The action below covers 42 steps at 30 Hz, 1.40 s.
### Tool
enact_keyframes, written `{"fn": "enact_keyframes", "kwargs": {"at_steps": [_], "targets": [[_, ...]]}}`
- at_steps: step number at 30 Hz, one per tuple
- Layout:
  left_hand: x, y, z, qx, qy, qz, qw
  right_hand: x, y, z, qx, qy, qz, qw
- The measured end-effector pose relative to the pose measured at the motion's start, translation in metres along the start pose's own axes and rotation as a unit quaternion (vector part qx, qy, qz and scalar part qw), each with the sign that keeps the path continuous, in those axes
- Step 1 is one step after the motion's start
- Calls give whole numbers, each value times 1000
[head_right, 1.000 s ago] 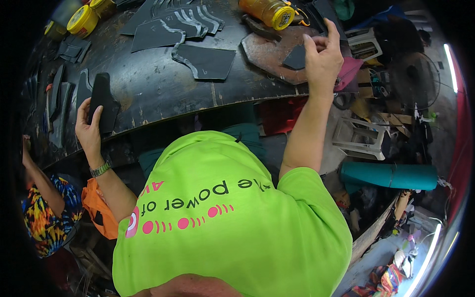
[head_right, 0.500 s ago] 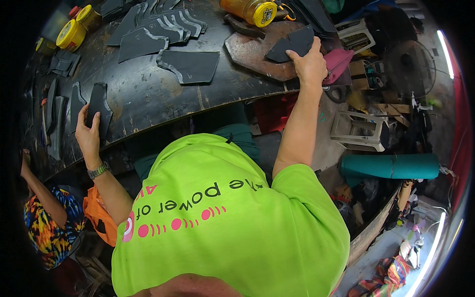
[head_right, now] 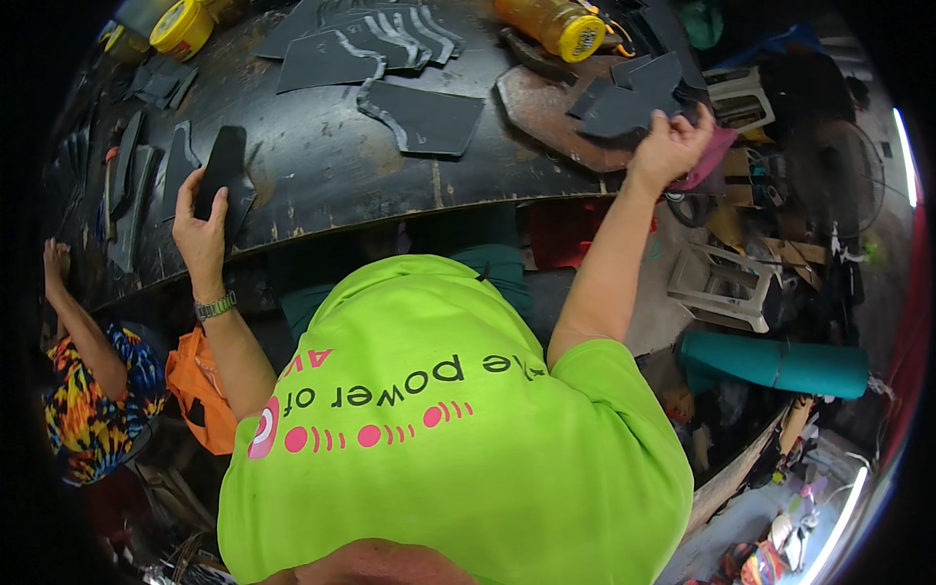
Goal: The person repeatedly picks up small black plastic pieces from a table, aligns them with other pieces, and places them back down. The person handles the pieces one at a time, occasionally moving a yellow jar aside to access more parts.
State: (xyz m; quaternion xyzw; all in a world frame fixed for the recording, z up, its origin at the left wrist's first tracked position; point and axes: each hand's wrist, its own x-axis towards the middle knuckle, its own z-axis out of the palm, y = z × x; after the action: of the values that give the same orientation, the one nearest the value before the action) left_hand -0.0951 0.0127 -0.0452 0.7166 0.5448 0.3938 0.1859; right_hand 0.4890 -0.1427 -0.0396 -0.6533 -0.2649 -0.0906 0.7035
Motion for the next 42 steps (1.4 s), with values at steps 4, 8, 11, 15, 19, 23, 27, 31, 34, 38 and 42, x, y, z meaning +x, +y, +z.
{"fn": "enact_keyframes", "kwargs": {"at_steps": [4,8,11,15,19,23,27,31,34,38,42], "targets": [[-1,8,-5,20,-27,-13,999,16,-14,-4,96,56,-40,993],[9,32,-7,173,0,65,983,12,-53,3,254,2,42,966],[12,61,17,102,-24,170,980,-10,-79,32,271,-115,85,952],[-10,109,72,-55,-203,248,946,-68,-99,77,298,-290,140,899],[-23,127,104,-60,-176,322,928,-120,-111,98,292,-433,184,833],[-22,110,92,-291,-283,42,913,-140,-125,98,272,-573,165,756],[-23,90,57,-533,-325,-156,766,-161,-136,109,204,-637,174,723],[-28,80,21,-445,-356,-118,813,-180,-145,127,172,-676,140,703],[-35,77,5,-345,-331,-140,867,-190,-151,134,160,-699,156,679],[-42,79,0,-314,-283,-113,899,-203,-152,139,70,-689,154,705],[-43,92,4,-272,-250,-80,926,-202,-146,140,49,-692,115,711]]}}
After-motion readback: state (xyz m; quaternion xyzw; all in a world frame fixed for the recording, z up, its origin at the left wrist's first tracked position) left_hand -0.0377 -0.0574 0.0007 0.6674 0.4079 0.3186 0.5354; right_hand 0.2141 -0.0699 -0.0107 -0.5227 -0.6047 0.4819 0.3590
